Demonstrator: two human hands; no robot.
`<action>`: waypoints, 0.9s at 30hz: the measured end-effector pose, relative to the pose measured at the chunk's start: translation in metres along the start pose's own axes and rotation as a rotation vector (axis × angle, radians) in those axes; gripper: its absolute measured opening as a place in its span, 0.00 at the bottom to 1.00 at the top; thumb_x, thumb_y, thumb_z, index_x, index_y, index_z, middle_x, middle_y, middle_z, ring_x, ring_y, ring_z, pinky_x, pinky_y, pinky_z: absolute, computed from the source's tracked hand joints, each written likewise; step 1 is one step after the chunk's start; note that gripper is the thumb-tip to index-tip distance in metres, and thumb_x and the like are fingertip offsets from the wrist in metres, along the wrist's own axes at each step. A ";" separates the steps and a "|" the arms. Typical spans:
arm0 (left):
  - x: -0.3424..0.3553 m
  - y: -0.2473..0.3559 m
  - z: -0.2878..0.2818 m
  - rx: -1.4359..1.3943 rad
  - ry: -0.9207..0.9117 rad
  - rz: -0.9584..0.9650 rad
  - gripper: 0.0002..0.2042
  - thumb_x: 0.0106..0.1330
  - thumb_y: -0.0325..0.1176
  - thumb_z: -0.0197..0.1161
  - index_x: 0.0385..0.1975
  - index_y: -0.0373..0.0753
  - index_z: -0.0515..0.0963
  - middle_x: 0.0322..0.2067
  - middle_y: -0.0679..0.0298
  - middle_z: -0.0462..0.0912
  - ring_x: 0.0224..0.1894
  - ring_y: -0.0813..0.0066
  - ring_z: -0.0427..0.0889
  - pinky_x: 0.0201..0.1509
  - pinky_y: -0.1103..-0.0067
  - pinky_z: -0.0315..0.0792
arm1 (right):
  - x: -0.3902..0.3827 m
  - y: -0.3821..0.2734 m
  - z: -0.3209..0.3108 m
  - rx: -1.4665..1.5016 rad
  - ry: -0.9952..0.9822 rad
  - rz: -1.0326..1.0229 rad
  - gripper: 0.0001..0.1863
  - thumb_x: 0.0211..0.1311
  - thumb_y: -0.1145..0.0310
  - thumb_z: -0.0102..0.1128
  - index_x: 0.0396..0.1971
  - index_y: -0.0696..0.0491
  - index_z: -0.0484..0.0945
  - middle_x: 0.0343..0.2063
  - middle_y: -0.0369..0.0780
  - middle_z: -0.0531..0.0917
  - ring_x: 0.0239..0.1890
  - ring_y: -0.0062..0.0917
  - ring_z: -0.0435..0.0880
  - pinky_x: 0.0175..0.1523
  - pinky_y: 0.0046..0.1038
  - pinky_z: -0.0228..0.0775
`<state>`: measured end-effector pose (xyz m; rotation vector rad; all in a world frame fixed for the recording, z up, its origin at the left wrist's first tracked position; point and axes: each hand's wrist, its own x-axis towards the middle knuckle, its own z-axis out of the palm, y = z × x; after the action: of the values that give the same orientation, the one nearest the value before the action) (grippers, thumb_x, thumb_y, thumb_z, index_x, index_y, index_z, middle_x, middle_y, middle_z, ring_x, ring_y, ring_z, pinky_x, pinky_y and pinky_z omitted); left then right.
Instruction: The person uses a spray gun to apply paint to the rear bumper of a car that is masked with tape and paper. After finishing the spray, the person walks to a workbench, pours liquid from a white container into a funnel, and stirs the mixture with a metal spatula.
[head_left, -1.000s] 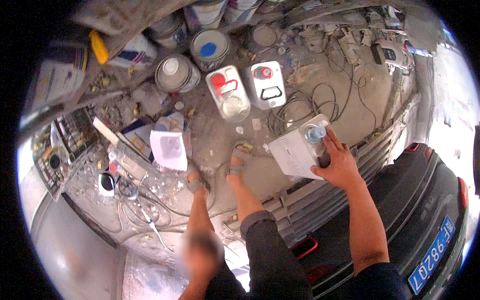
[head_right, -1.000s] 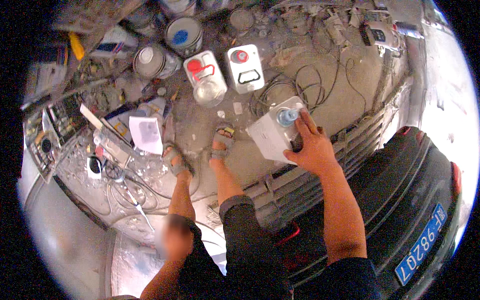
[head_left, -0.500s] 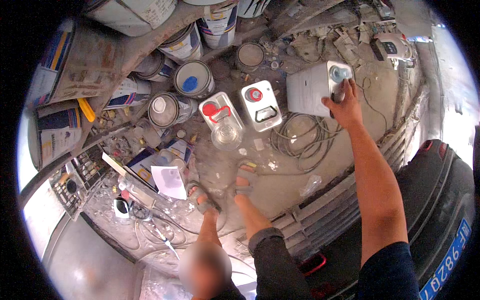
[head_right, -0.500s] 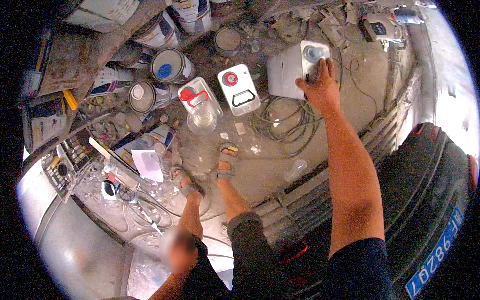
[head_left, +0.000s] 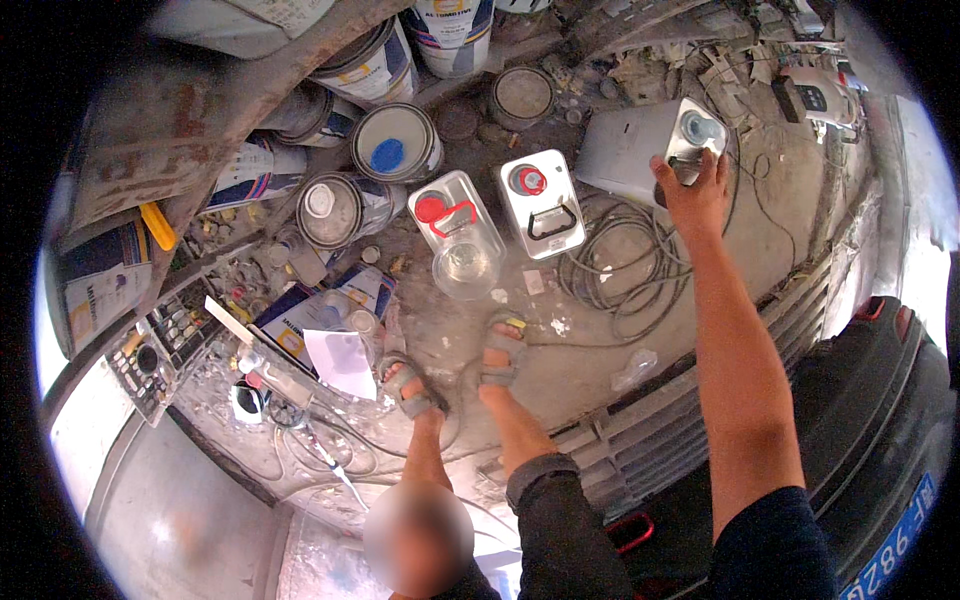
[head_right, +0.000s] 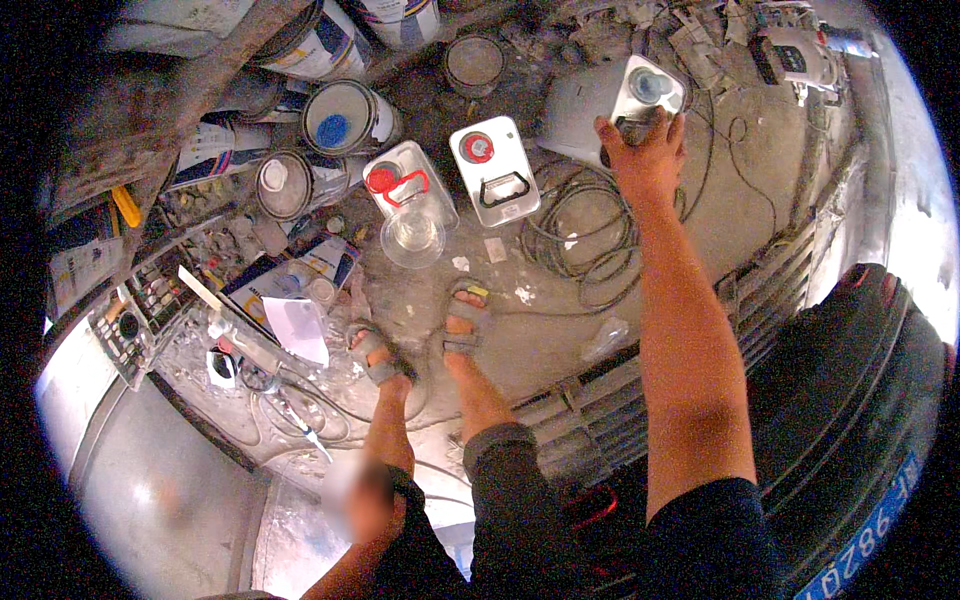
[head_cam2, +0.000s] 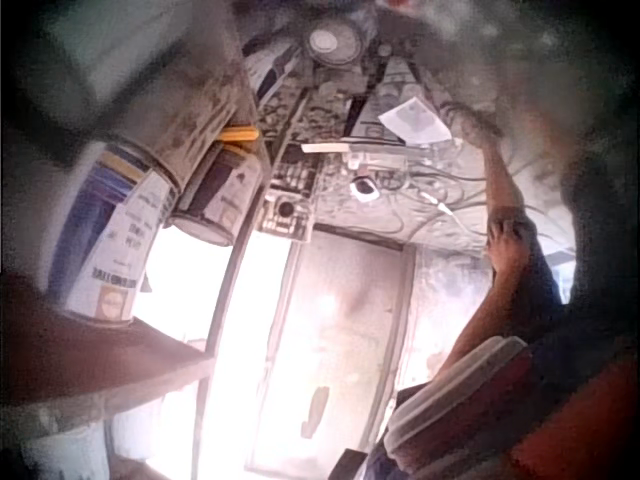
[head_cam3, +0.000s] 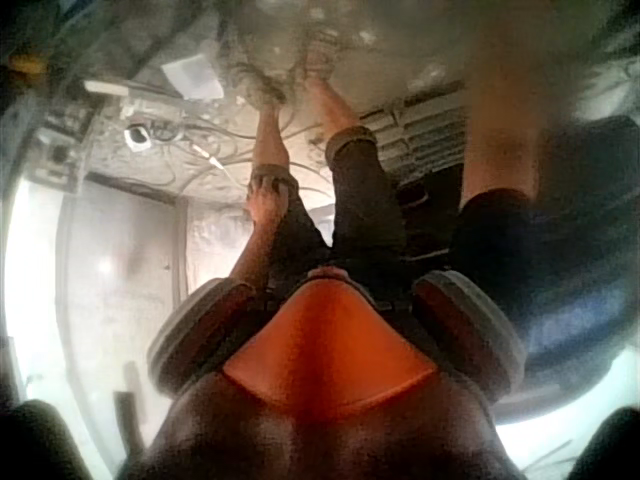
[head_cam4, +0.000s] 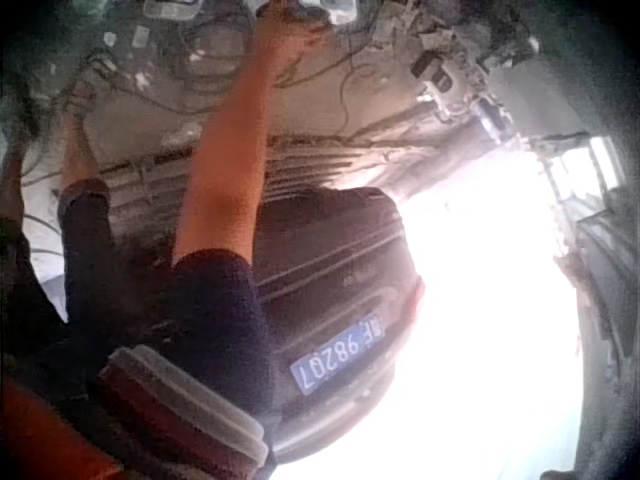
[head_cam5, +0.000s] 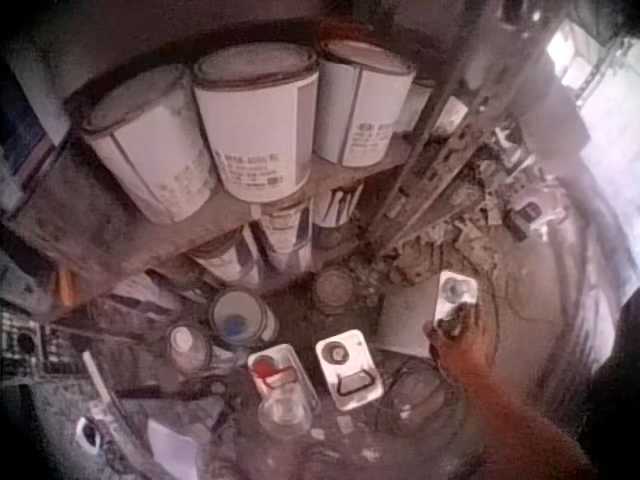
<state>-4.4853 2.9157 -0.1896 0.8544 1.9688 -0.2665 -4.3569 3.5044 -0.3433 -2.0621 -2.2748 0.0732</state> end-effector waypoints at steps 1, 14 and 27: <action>0.000 0.000 0.001 -0.001 -0.002 -0.004 0.25 0.56 0.38 0.56 0.52 0.32 0.65 0.49 0.48 0.67 0.51 0.54 0.67 0.54 0.62 0.61 | -0.008 -0.004 -0.005 0.058 0.105 -0.148 0.44 0.43 0.47 0.65 0.58 0.56 0.61 0.60 0.50 0.60 0.61 0.46 0.59 0.61 0.43 0.55; -0.011 -0.025 0.033 -0.080 0.053 0.005 0.32 0.54 0.41 0.58 0.58 0.31 0.60 0.56 0.46 0.62 0.58 0.49 0.62 0.60 0.58 0.56 | -0.075 -0.102 0.082 0.056 -0.461 -0.404 0.25 0.54 0.52 0.58 0.42 0.58 0.67 0.37 0.52 0.76 0.39 0.47 0.79 0.40 0.42 0.73; 0.011 0.002 -0.013 -0.062 -0.098 -0.170 0.16 0.48 0.41 0.60 0.35 0.40 0.75 0.45 0.45 0.68 0.50 0.44 0.66 0.50 0.54 0.63 | -0.048 -0.139 0.078 -0.196 -0.717 -0.365 0.29 0.53 0.57 0.54 0.49 0.63 0.65 0.43 0.56 0.77 0.47 0.47 0.78 0.51 0.42 0.71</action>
<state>-4.4963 2.9293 -0.1914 0.6242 1.9496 -0.3383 -4.4968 3.4436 -0.4105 -1.8551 -3.1487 0.6939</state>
